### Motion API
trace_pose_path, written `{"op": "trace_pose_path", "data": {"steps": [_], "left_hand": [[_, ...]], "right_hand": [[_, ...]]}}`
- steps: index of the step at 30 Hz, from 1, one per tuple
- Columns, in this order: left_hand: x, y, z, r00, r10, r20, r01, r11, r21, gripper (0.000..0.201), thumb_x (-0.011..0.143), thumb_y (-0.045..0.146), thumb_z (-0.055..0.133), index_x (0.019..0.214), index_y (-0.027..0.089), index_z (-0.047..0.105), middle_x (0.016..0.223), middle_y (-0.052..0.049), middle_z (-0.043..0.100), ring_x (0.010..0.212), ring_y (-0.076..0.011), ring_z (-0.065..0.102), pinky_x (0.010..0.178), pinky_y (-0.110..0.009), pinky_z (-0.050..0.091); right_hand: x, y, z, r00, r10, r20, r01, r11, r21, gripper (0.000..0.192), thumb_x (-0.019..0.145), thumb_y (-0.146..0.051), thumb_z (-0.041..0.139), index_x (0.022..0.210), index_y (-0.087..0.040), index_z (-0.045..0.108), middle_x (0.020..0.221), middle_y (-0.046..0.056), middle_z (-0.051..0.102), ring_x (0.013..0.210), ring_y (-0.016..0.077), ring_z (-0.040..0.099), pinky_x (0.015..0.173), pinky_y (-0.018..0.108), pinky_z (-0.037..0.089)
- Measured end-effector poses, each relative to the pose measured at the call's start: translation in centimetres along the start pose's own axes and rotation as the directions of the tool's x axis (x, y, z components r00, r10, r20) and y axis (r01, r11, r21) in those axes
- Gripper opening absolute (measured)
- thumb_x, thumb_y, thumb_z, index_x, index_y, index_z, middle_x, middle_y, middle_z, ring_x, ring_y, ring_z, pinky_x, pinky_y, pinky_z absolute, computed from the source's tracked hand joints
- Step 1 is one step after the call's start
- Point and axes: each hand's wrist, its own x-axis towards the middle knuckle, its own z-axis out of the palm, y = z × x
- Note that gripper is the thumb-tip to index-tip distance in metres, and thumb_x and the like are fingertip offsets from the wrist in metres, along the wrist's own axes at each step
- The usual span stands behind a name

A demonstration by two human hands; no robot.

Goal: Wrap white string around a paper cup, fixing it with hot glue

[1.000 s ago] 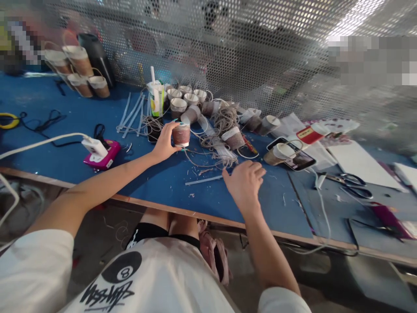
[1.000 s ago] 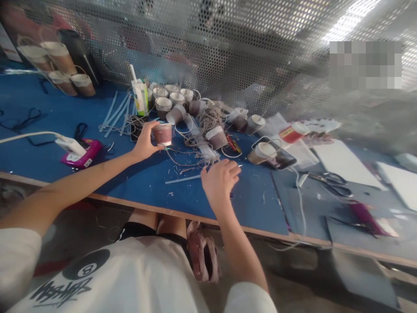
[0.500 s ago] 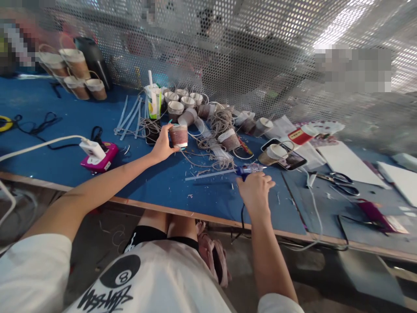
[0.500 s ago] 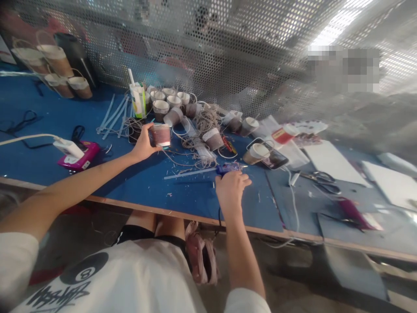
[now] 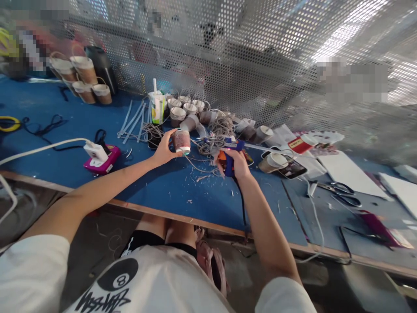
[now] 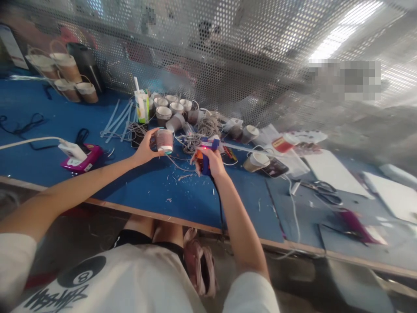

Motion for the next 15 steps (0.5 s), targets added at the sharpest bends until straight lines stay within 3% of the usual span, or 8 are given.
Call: {"op": "trace_pose_path", "data": {"steps": [3, 6, 15], "left_hand": [[-0.1, 0.9, -0.2, 1.0, 0.016, 0.005, -0.016, 1.0, 0.016, 0.094, 0.068, 0.073, 0.075, 0.141, 0.025, 0.039, 0.141, -0.017, 0.05, 0.128, -0.032, 0.056, 0.095, -0.043, 0.058], [-0.2, 1.9, -0.3, 0.999, 0.038, 0.009, -0.039, 0.998, 0.047, 0.091, 0.07, 0.072, 0.074, 0.141, 0.025, 0.041, 0.137, -0.016, 0.053, 0.125, -0.0304, 0.058, 0.093, -0.041, 0.057], [-0.3, 2.1, -0.6, 0.997, 0.074, -0.029, -0.071, 0.993, 0.097, 0.09, 0.067, 0.07, 0.077, 0.138, 0.025, 0.047, 0.128, -0.013, 0.056, 0.117, -0.0281, 0.06, 0.09, -0.039, 0.057]], "right_hand": [[0.3, 1.7, 0.6, 1.0, -0.03, -0.002, 0.03, 0.999, -0.042, 0.036, 0.064, -0.049, 0.076, 0.058, -0.018, 0.059, 0.048, 0.001, 0.06, 0.029, 0.0098, 0.044, 0.026, 0.024, 0.033], [0.0, 3.1, 0.9, 0.999, -0.032, -0.003, 0.032, 0.997, -0.065, 0.037, 0.063, -0.047, 0.081, 0.057, -0.018, 0.06, 0.05, 0.002, 0.063, 0.029, 0.0095, 0.045, 0.025, 0.024, 0.035], [-0.1, 4.1, 1.7, 1.0, 0.014, 0.026, -0.011, 0.996, -0.093, 0.041, 0.065, -0.05, 0.082, 0.054, -0.02, 0.057, 0.042, 0.0, 0.056, 0.028, 0.01, 0.042, 0.026, 0.026, 0.038]]}}
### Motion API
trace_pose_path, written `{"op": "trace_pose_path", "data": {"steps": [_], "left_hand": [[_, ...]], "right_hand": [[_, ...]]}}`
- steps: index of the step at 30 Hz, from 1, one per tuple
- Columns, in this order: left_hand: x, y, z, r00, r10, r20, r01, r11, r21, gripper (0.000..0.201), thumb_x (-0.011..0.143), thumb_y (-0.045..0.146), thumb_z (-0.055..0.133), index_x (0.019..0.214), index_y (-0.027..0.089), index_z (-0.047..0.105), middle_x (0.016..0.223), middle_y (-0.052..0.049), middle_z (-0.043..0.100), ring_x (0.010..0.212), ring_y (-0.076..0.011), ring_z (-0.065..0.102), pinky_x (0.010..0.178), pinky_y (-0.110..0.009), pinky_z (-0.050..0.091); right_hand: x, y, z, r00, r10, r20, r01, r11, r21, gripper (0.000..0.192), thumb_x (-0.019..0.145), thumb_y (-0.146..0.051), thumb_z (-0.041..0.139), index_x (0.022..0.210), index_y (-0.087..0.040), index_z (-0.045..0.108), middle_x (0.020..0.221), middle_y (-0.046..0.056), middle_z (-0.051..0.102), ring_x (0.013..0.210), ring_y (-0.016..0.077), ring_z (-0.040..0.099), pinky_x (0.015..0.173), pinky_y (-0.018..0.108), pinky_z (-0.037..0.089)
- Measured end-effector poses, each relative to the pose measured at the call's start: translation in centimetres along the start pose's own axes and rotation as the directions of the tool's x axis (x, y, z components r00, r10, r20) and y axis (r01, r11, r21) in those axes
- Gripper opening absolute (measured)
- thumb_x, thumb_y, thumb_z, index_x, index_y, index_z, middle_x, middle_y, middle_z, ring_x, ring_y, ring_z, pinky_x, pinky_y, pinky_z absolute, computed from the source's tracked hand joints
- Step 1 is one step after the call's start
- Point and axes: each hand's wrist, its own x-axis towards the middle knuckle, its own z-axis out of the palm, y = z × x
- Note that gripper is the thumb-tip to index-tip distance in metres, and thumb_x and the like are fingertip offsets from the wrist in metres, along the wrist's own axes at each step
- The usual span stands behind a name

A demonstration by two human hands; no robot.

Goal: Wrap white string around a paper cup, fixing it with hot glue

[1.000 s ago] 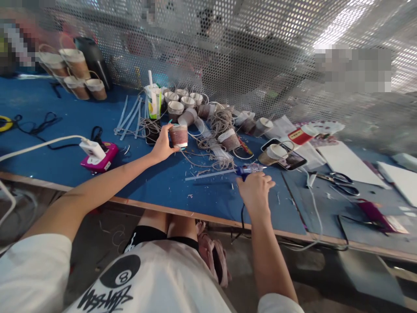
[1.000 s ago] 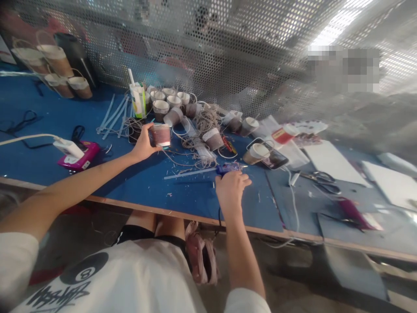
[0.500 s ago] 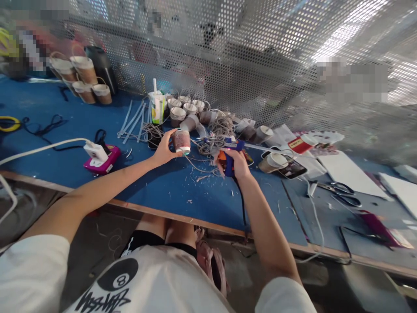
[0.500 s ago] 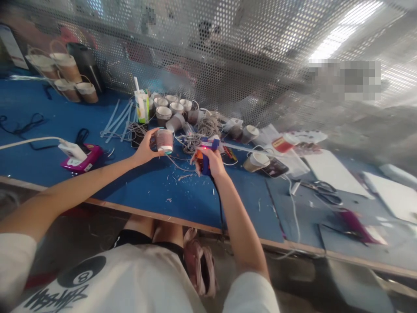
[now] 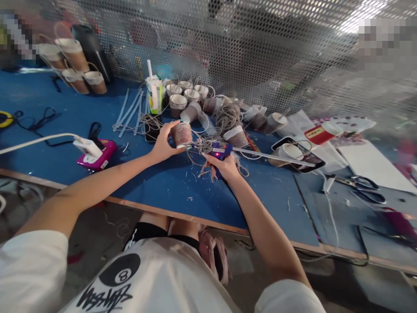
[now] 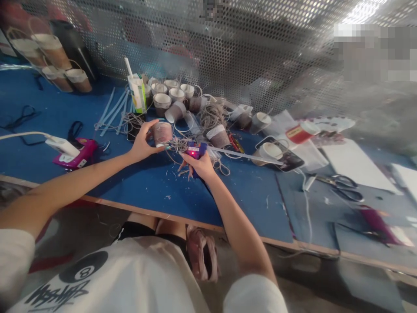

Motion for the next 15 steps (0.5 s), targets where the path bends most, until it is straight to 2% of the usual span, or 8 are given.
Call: {"op": "trace_pose_path", "data": {"steps": [3, 8, 15], "left_hand": [[0.03, 0.03, -0.06, 1.0, 0.005, -0.001, -0.005, 1.0, 0.0, 0.089, 0.067, 0.069, 0.078, 0.138, 0.025, 0.047, 0.129, -0.013, 0.055, 0.118, -0.028, 0.06, 0.09, -0.038, 0.057], [0.1, 0.39, -0.18, 1.0, 0.004, 0.019, -0.003, 1.0, -0.015, 0.089, 0.068, 0.068, 0.078, 0.138, 0.024, 0.045, 0.13, -0.013, 0.054, 0.119, -0.0273, 0.059, 0.089, -0.035, 0.057], [0.03, 0.22, -0.12, 1.0, -0.023, 0.021, 0.025, 0.998, -0.059, 0.089, 0.067, 0.069, 0.078, 0.138, 0.026, 0.044, 0.136, -0.013, 0.052, 0.125, -0.0286, 0.057, 0.089, -0.035, 0.058]], "right_hand": [[0.09, 0.13, 0.14, 1.0, -0.001, -0.032, 0.001, 1.0, 0.003, 0.039, 0.063, -0.051, 0.083, 0.059, -0.021, 0.058, 0.048, 0.001, 0.061, 0.03, 0.0095, 0.043, 0.026, 0.026, 0.039], [0.12, 0.19, 0.17, 0.998, 0.039, -0.046, -0.039, 0.999, -0.011, 0.043, 0.059, -0.055, 0.084, 0.063, -0.022, 0.056, 0.047, -0.001, 0.059, 0.03, 0.0099, 0.045, 0.027, 0.025, 0.042], [0.12, 0.02, 0.07, 0.997, 0.039, -0.069, -0.042, 0.998, -0.037, 0.041, 0.061, -0.052, 0.082, 0.056, -0.022, 0.055, 0.043, 0.0, 0.056, 0.031, 0.0107, 0.045, 0.028, 0.026, 0.04]]}}
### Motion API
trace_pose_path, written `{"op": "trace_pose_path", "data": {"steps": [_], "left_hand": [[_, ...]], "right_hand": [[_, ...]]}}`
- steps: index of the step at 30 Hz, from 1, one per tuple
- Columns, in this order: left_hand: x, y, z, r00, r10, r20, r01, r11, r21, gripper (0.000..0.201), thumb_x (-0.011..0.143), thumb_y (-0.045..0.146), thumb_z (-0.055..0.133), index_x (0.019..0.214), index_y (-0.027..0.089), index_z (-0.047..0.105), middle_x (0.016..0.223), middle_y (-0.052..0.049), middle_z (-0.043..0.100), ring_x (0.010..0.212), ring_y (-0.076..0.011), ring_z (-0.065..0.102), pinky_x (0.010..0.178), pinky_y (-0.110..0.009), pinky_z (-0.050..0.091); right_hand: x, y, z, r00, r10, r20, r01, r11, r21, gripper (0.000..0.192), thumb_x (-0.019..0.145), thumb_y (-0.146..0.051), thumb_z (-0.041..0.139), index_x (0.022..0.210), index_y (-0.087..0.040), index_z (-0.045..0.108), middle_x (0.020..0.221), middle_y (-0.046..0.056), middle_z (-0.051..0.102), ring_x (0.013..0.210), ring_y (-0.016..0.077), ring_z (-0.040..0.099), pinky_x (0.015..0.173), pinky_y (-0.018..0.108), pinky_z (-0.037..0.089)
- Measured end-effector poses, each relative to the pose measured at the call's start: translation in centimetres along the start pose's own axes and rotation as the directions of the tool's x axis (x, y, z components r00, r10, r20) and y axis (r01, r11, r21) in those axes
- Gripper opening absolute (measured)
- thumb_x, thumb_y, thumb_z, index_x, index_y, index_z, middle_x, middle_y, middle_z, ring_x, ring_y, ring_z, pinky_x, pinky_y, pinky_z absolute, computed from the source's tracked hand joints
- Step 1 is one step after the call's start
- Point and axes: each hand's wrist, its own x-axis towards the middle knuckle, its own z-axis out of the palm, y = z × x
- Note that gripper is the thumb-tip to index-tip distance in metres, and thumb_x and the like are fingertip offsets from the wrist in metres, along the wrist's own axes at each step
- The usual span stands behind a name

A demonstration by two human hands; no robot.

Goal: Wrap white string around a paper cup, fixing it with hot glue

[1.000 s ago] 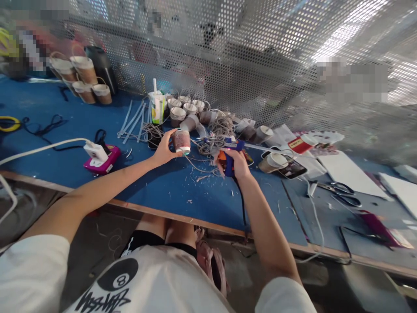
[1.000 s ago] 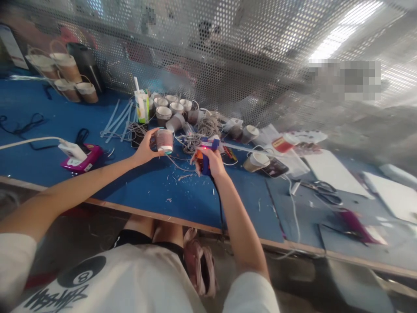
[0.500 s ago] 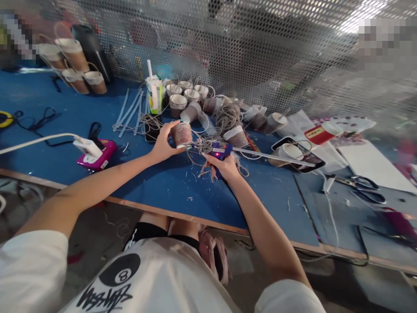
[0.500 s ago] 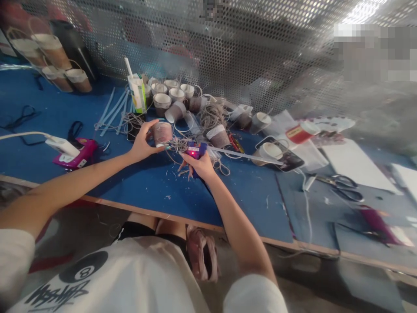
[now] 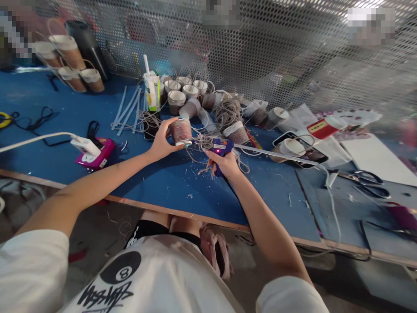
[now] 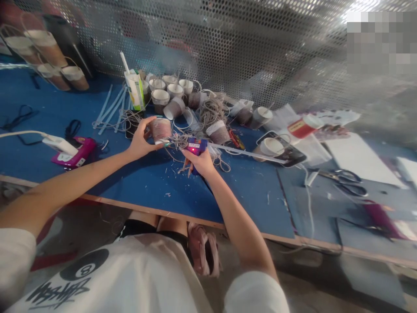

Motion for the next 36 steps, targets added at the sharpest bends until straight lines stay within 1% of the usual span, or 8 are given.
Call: {"op": "trace_pose_path", "data": {"steps": [6, 10, 14, 21, 27, 33, 36], "left_hand": [[-0.1, -0.6, 0.2, 0.998, -0.07, 0.006, 0.071, 0.991, -0.114, 0.094, 0.063, 0.068, 0.081, 0.137, 0.025, 0.042, 0.143, -0.016, 0.05, 0.128, -0.0304, 0.056, 0.098, -0.04, 0.055], [0.0, -1.1, 0.5, 0.998, -0.058, 0.007, 0.058, 0.978, -0.199, 0.094, 0.061, 0.065, 0.084, 0.135, 0.026, 0.041, 0.139, -0.014, 0.052, 0.126, -0.0289, 0.058, 0.101, -0.041, 0.053], [0.0, -1.6, 0.7, 0.999, -0.044, 0.003, 0.044, 0.969, -0.242, 0.092, 0.06, 0.064, 0.086, 0.131, 0.027, 0.041, 0.134, -0.012, 0.054, 0.119, -0.0264, 0.06, 0.097, -0.04, 0.055], [-0.2, -2.0, 0.9, 0.997, -0.077, -0.01, 0.071, 0.956, -0.286, 0.091, 0.056, 0.063, 0.088, 0.125, 0.028, 0.04, 0.129, -0.01, 0.049, 0.112, -0.023, 0.06, 0.092, -0.038, 0.056], [0.0, -2.5, 1.1, 0.999, -0.025, -0.029, 0.014, 0.939, -0.344, 0.091, 0.055, 0.064, 0.089, 0.122, 0.029, 0.039, 0.127, -0.008, 0.047, 0.11, -0.0217, 0.062, 0.094, -0.04, 0.056], [0.0, -3.1, 1.3, 0.999, 0.006, -0.032, -0.018, 0.925, -0.38, 0.09, 0.054, 0.065, 0.089, 0.119, 0.031, 0.037, 0.124, -0.005, 0.046, 0.107, -0.0181, 0.061, 0.091, -0.034, 0.056], [0.0, -3.3, 1.3, 0.999, 0.029, -0.036, -0.041, 0.921, -0.388, 0.087, 0.056, 0.065, 0.088, 0.118, 0.032, 0.037, 0.123, -0.003, 0.045, 0.105, -0.0169, 0.061, 0.09, -0.035, 0.056]], "right_hand": [[-0.1, -0.2, 0.0, 1.0, 0.01, -0.017, -0.01, 1.0, -0.007, 0.043, 0.061, -0.053, 0.081, 0.049, -0.022, 0.053, 0.039, 0.0, 0.051, 0.03, 0.0112, 0.045, 0.028, 0.026, 0.038], [-0.1, 0.0, -0.2, 0.999, 0.01, -0.046, -0.01, 1.0, -0.003, 0.043, 0.063, -0.052, 0.08, 0.049, -0.022, 0.053, 0.039, 0.0, 0.051, 0.032, 0.0119, 0.047, 0.029, 0.026, 0.039], [-0.2, 0.1, -0.3, 0.999, 0.024, -0.041, -0.024, 1.0, 0.007, 0.043, 0.065, -0.05, 0.079, 0.048, -0.022, 0.051, 0.038, 0.0, 0.048, 0.032, 0.0124, 0.047, 0.03, 0.027, 0.04], [-0.2, 0.1, -0.3, 0.999, 0.021, -0.038, -0.02, 1.0, 0.008, 0.046, 0.063, -0.052, 0.081, 0.047, -0.022, 0.05, 0.038, -0.001, 0.047, 0.034, 0.0116, 0.045, 0.031, 0.027, 0.039], [-0.3, 0.0, -0.5, 0.999, 0.032, -0.032, -0.032, 0.999, 0.004, 0.046, 0.065, -0.052, 0.079, 0.047, -0.023, 0.048, 0.038, -0.001, 0.046, 0.034, 0.0116, 0.045, 0.033, 0.027, 0.041], [-0.5, -0.2, -0.4, 0.999, 0.019, -0.044, -0.018, 1.0, 0.017, 0.045, 0.062, -0.051, 0.081, 0.047, -0.022, 0.05, 0.04, -0.001, 0.049, 0.033, 0.0095, 0.044, 0.031, 0.025, 0.04], [-0.3, 0.0, -0.4, 0.999, 0.03, -0.043, -0.029, 0.999, 0.036, 0.046, 0.061, -0.052, 0.081, 0.047, -0.022, 0.05, 0.038, -0.002, 0.048, 0.032, 0.0099, 0.044, 0.03, 0.025, 0.04]]}}
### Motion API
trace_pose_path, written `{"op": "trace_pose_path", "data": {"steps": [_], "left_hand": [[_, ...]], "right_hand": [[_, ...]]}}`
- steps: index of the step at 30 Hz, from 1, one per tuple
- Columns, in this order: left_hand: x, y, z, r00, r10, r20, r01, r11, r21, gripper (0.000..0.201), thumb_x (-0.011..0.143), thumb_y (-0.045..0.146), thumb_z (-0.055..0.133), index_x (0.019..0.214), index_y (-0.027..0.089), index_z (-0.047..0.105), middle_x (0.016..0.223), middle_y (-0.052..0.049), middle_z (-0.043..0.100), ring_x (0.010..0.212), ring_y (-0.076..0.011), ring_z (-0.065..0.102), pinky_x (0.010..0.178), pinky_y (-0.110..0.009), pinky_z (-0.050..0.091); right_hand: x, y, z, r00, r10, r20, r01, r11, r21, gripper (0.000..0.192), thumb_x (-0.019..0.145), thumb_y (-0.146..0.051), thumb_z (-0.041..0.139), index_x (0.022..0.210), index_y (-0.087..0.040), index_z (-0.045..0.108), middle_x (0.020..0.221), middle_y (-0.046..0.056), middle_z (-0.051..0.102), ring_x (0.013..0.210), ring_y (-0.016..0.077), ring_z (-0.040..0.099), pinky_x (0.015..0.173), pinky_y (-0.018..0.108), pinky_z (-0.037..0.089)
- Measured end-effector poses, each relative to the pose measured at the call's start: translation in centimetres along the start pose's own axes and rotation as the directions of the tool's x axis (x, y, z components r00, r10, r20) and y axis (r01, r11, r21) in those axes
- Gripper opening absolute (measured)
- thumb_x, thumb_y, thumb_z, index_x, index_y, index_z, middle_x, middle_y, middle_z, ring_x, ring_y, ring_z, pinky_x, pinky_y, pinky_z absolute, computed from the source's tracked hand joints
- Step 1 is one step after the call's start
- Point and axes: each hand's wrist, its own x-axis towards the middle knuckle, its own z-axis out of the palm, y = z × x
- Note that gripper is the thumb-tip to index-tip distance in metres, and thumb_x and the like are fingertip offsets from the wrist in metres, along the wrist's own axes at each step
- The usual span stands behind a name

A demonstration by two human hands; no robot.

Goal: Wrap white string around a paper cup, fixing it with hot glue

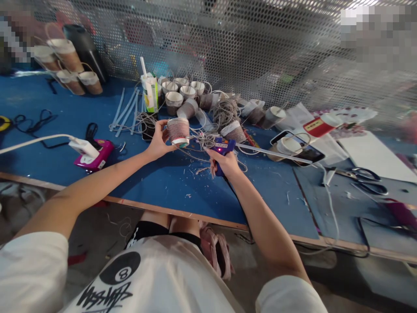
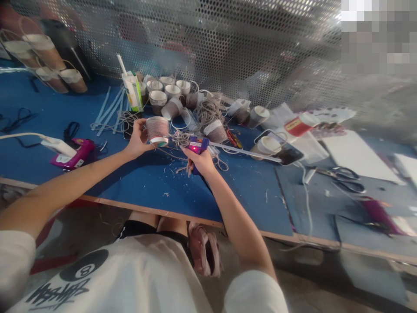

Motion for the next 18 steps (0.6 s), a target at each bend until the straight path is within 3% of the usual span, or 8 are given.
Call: {"op": "trace_pose_path", "data": {"steps": [4, 9, 12, 18], "left_hand": [[0.1, 0.4, -0.3, 0.999, 0.036, 0.001, -0.036, 0.999, 0.01, 0.084, 0.06, 0.065, 0.086, 0.123, 0.036, 0.039, 0.122, -0.003, 0.044, 0.109, -0.0205, 0.06, 0.093, -0.039, 0.056], [0.4, 1.7, -0.6, 0.998, 0.015, 0.061, -0.021, 0.994, 0.105, 0.107, 0.061, 0.071, 0.082, 0.146, 0.04, 0.025, 0.133, -0.008, 0.047, 0.123, -0.0293, 0.058, 0.106, -0.047, 0.051], [0.6, 2.1, -0.6, 0.996, 0.013, 0.089, -0.023, 0.993, 0.115, 0.103, 0.063, 0.073, 0.078, 0.147, 0.039, 0.029, 0.144, -0.01, 0.042, 0.126, -0.031, 0.057, 0.106, -0.045, 0.052], [0.6, 1.6, -0.6, 0.997, 0.023, 0.068, -0.025, 0.999, 0.031, 0.1, 0.06, 0.069, 0.084, 0.142, 0.04, 0.034, 0.147, -0.008, 0.043, 0.136, -0.0305, 0.05, 0.108, -0.043, 0.051]], "right_hand": [[0.3, 0.3, -0.2, 1.0, 0.028, -0.005, -0.028, 1.0, 0.009, 0.048, 0.06, -0.053, 0.082, 0.045, -0.022, 0.048, 0.035, -0.002, 0.046, 0.03, 0.0104, 0.045, 0.029, 0.025, 0.039], [-0.1, -0.1, -0.2, 0.999, 0.021, 0.028, -0.021, 0.999, 0.028, 0.046, 0.064, -0.05, 0.08, 0.048, -0.022, 0.048, 0.037, -0.003, 0.047, 0.031, 0.0099, 0.045, 0.03, 0.024, 0.04], [-0.3, -0.5, -0.1, 0.999, 0.031, 0.02, -0.032, 0.998, 0.044, 0.046, 0.06, -0.051, 0.083, 0.048, -0.022, 0.049, 0.037, -0.003, 0.048, 0.032, 0.0098, 0.045, 0.03, 0.024, 0.039], [-0.5, -0.6, 0.0, 0.999, 0.036, 0.028, -0.038, 0.997, 0.066, 0.051, 0.057, -0.055, 0.085, 0.046, -0.022, 0.048, 0.036, -0.003, 0.045, 0.03, 0.0102, 0.044, 0.028, 0.025, 0.038]]}}
